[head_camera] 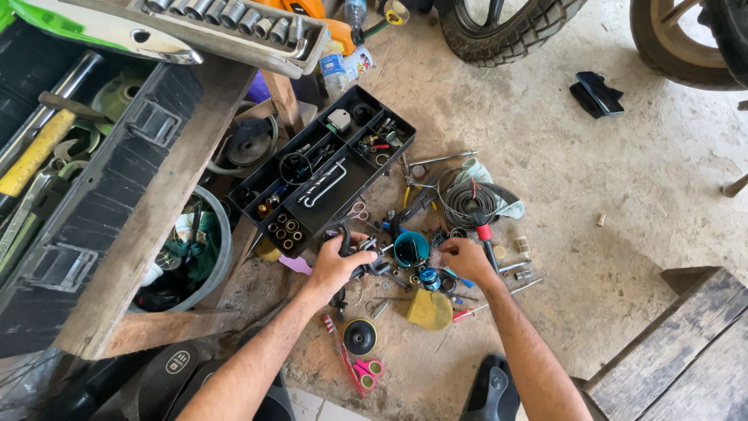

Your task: The person repairs a fishing reel by using a screwdriver and a metal rod to manipulate internal components while seated on a floor.

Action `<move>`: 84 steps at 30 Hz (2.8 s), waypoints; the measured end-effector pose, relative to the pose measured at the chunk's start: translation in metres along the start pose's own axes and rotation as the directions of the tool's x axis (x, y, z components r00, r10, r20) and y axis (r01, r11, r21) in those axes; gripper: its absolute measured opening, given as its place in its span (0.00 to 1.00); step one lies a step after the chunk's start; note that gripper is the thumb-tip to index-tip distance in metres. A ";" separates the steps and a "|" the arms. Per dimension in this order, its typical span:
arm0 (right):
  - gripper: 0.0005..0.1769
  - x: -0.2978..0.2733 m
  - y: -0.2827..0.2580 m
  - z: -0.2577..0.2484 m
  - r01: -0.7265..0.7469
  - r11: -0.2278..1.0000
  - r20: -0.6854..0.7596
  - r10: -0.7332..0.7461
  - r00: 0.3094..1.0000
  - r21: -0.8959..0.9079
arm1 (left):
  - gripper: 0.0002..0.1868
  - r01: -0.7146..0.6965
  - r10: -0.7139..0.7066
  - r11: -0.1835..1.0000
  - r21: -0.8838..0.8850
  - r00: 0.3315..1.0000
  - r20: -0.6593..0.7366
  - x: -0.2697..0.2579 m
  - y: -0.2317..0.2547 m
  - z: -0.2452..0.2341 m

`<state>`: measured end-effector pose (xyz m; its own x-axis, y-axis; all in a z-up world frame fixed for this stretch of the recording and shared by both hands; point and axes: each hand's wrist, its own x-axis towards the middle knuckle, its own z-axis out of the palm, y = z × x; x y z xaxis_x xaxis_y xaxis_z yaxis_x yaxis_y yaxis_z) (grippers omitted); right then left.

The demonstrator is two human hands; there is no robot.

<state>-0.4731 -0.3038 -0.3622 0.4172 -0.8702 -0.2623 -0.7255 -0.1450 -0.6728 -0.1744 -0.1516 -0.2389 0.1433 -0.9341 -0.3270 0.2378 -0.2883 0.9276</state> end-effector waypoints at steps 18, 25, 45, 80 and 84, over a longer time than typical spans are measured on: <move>0.17 -0.006 -0.081 -0.007 -0.041 0.996 0.053 0.036 0.998 0.084 | 0.19 0.018 -0.017 0.994 -0.110 1.000 0.008 -0.020 -0.025 0.014; 0.22 -0.042 -0.147 -0.040 0.040 0.865 0.339 -0.238 0.910 0.500 | 0.21 0.060 -0.059 0.993 -0.104 0.998 0.012 -0.019 -0.024 0.014; 0.11 -0.045 -0.153 -0.043 -0.073 0.828 0.361 -0.161 0.919 0.556 | 0.21 0.005 -0.002 0.997 -0.071 0.999 0.049 -0.010 -0.022 0.022; 0.19 -0.050 -0.198 -0.043 0.221 0.956 0.276 -0.270 0.922 0.196 | 0.18 -0.033 0.037 0.982 -0.185 0.999 0.015 -0.004 -0.029 0.010; 0.16 -0.047 -0.190 -0.037 0.214 0.963 0.261 -0.252 0.932 0.166 | 0.18 -0.035 0.035 0.998 -0.059 0.999 0.004 -0.005 -0.030 0.010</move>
<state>-0.3752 -0.2529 -0.1968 0.7144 -0.6516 -0.2551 -0.5180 -0.2475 -0.8188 -0.1915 -0.1400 -0.2631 0.1481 -0.9444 -0.2937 0.2891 -0.2427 0.9260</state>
